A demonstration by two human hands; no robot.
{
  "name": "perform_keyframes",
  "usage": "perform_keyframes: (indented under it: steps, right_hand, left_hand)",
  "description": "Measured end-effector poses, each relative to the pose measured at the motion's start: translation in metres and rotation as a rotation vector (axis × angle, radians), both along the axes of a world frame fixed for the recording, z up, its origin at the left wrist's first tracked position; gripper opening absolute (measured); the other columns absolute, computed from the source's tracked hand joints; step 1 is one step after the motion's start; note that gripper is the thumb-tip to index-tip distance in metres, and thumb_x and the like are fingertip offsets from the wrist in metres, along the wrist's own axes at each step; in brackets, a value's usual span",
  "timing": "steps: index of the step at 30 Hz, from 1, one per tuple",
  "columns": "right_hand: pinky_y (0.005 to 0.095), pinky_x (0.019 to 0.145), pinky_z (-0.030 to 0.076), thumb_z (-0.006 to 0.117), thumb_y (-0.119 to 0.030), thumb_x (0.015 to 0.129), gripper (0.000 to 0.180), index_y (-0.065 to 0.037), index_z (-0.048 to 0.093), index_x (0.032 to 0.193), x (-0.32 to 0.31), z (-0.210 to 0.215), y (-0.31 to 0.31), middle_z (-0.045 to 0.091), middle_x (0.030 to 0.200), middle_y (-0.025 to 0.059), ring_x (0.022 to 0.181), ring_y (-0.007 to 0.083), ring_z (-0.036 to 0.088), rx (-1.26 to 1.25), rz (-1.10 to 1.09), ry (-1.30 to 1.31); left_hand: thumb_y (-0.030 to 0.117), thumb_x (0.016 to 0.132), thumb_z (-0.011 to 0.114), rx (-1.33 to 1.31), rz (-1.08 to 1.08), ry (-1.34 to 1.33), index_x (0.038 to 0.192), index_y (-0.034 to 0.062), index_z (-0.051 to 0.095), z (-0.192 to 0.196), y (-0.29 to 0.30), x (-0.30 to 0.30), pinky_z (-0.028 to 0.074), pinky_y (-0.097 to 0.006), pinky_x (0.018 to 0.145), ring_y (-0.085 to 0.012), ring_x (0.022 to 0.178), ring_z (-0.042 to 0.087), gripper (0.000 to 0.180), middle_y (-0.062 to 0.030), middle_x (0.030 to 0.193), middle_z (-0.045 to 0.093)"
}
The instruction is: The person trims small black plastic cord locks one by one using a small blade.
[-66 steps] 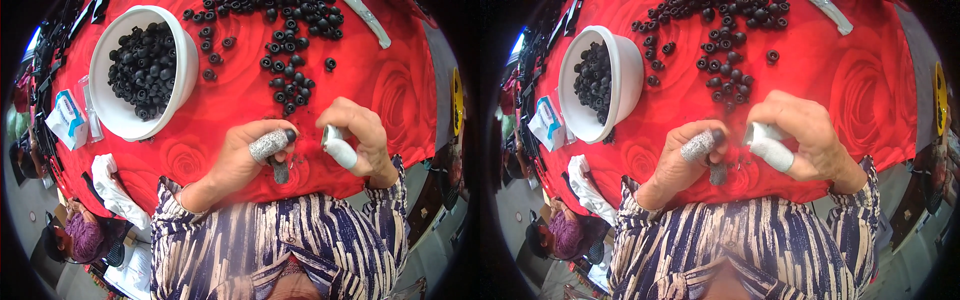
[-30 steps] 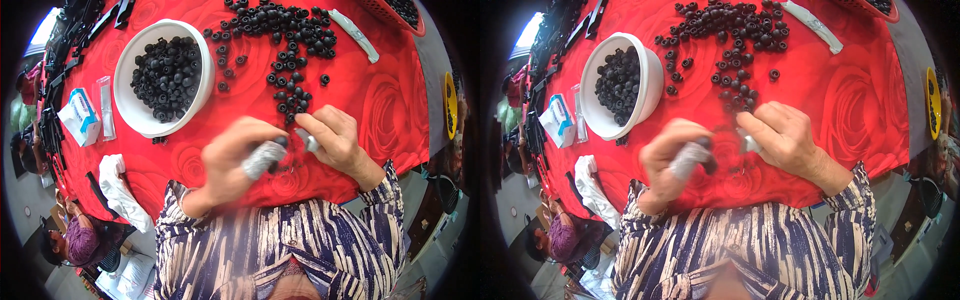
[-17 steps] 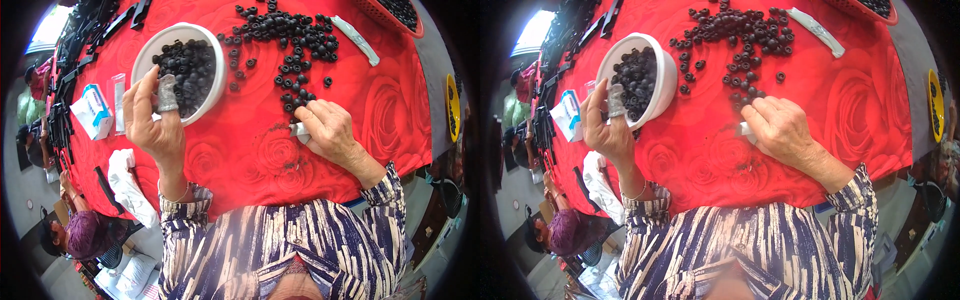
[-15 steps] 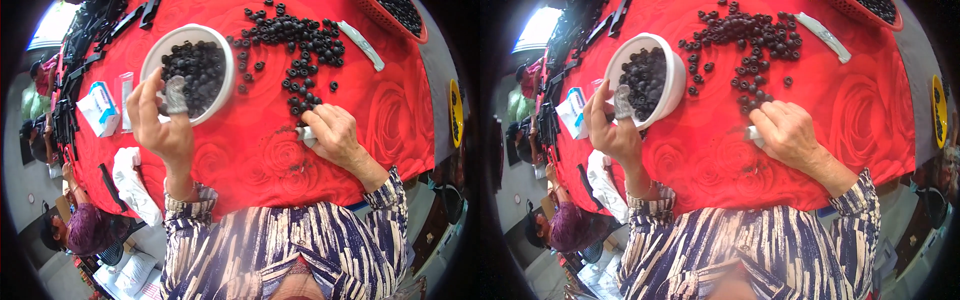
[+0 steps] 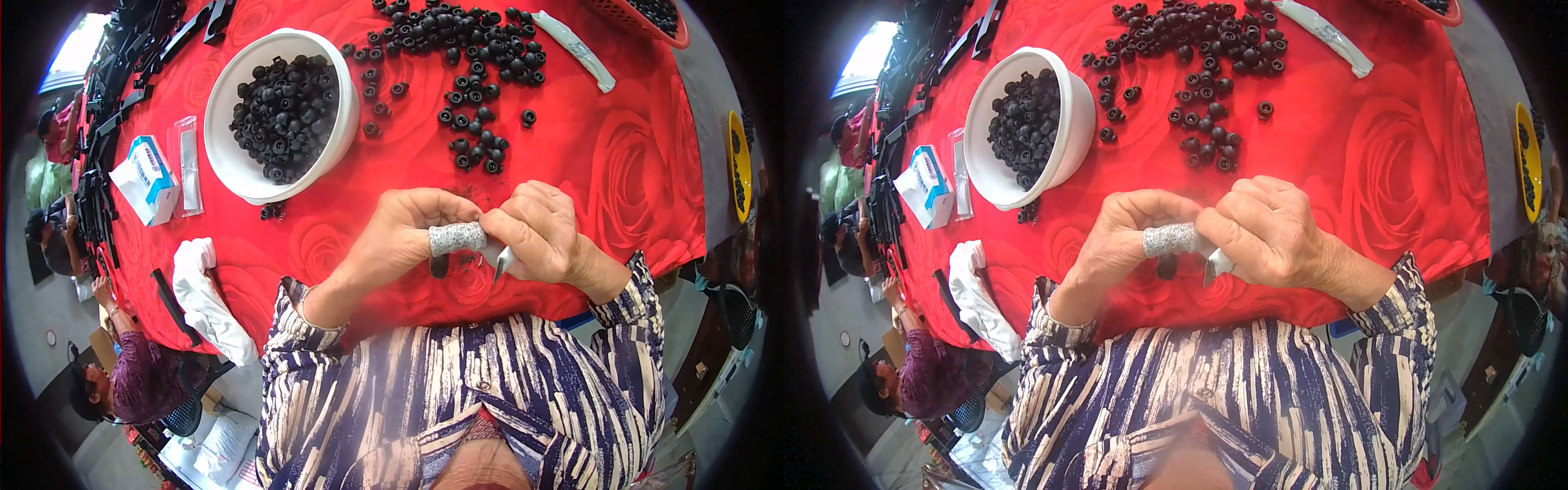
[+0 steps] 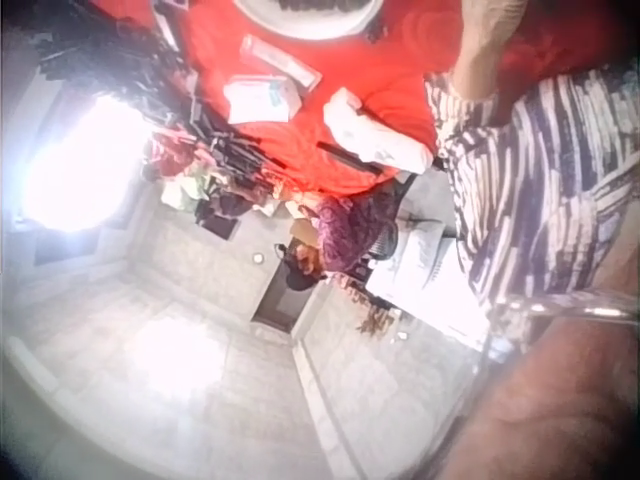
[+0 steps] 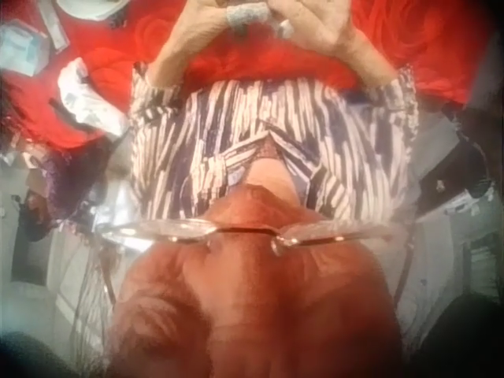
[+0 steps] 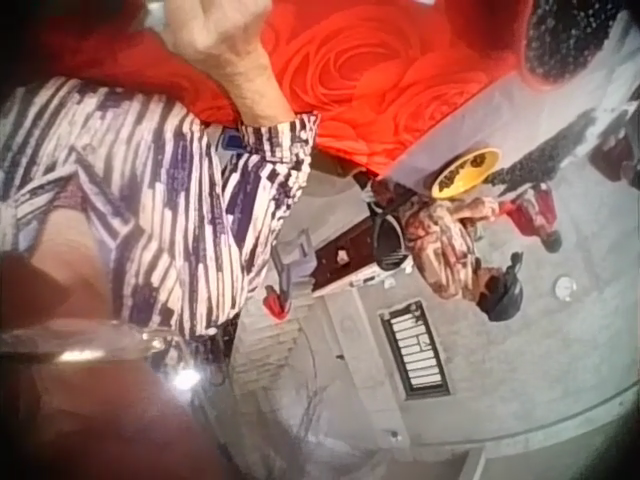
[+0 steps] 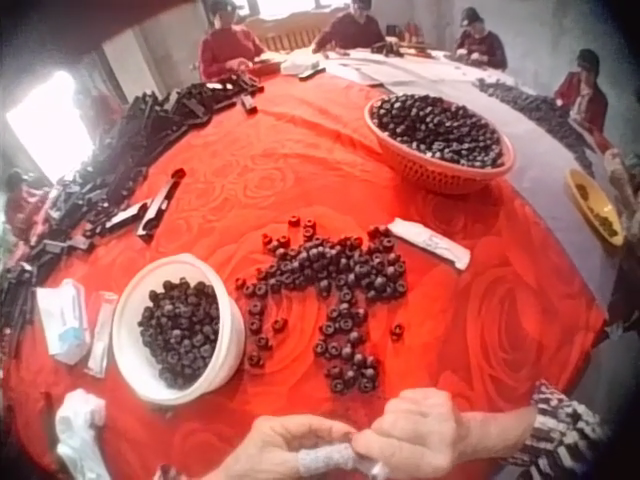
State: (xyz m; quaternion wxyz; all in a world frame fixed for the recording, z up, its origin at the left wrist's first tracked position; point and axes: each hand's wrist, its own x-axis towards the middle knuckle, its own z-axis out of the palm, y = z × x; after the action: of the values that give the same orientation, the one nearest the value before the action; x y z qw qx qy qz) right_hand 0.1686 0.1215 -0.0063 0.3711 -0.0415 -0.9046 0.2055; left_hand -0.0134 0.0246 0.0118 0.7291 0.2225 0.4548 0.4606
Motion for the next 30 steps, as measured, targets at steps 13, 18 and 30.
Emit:
perform_keyframes:
  steps: [13, 18, 30]
  right_hand:
    - [0.0312, 0.046, 0.043, 0.078, -0.007, 0.061, 0.034, 0.001, 0.062, 0.091, 0.008, 0.009, 0.003, 0.055, 0.068, 0.0077, 0.055, 0.0201, 0.056, -0.464, 0.096, -0.085]
    - [0.0309, 0.045, 0.043, 0.077, -0.006, 0.062, 0.035, 0.002, 0.063, 0.093, 0.006, 0.011, 0.001, 0.054, 0.067, 0.0075, 0.054, 0.0201, 0.055, -0.473, 0.124, -0.070]
    - [0.0284, 0.040, 0.034, 0.070, -0.005, 0.051, 0.044, 0.008, 0.063, 0.092, 0.011, 0.004, -0.003, 0.048, 0.064, 0.0045, 0.049, 0.0143, 0.046, -0.192, 0.069, 0.034]
  left_hand:
    - [0.010, 0.085, 0.067, -0.121, -0.054, -0.317, 0.104, -0.0018, 0.065, -0.014, -0.005, 0.004, 0.049, -0.021, 0.062, -0.0083, 0.072, 0.060, 0.022, -0.0053, 0.086, 0.066]
    - [0.009, 0.086, 0.065, -0.123, -0.078, -0.427, 0.107, -0.0024, 0.064, -0.020, -0.009, 0.007, 0.049, -0.021, 0.059, -0.0079, 0.070, 0.059, 0.024, -0.0048, 0.085, 0.065]
    - [0.011, 0.088, 0.063, -0.137, 0.003, -0.387, 0.110, -0.0018, 0.063, -0.014, -0.015, 0.016, 0.048, -0.021, 0.061, -0.0076, 0.072, 0.058, 0.026, -0.0044, 0.087, 0.065]
